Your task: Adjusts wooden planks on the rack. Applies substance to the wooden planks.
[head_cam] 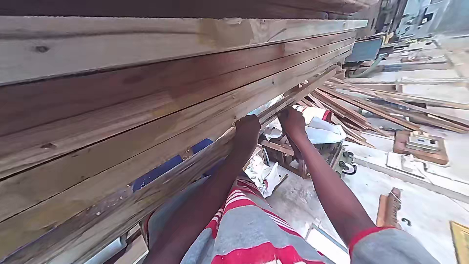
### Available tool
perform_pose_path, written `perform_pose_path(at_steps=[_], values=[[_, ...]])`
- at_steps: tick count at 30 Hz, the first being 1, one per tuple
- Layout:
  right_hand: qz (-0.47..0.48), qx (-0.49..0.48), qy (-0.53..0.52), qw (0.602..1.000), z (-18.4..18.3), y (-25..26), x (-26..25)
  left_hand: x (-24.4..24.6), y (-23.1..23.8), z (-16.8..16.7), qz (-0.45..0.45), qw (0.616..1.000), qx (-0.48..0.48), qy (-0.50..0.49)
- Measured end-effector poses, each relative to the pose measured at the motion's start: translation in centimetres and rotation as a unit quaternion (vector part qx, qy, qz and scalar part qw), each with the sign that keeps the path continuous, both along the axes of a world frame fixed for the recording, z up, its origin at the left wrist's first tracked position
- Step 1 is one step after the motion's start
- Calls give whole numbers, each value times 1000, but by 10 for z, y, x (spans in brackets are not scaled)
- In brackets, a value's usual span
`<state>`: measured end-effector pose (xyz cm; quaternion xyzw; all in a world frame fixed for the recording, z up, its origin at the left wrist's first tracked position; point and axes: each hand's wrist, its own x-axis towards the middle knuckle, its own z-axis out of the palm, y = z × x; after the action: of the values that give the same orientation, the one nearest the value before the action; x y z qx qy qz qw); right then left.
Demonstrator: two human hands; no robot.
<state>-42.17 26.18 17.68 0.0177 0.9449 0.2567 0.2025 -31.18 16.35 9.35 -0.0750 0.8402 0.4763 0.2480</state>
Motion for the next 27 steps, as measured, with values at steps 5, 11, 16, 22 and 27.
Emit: perform_pose_path(at_steps=[5, 11, 16, 22, 27], values=[[-22, 27, 8, 999, -5, -8, 0, 2, 4, -4, 25, 999, -6, 24], [-21, -54, -56, 997, 0, -9, 4, 2, 2, -4, 18, 1000, 0, 22], [-43, -72, 24, 996, 1, -3, 14, 3, -2, -2, 16, 999, 1, 31], [-25, -10, 34, 999, -6, 3, -2, 12, -30, 11, -15, 999, 11, -27], [-1, 6, -37, 999, -3, -23, 22, 12, -28, 8, -47, 998, 5, -43]])
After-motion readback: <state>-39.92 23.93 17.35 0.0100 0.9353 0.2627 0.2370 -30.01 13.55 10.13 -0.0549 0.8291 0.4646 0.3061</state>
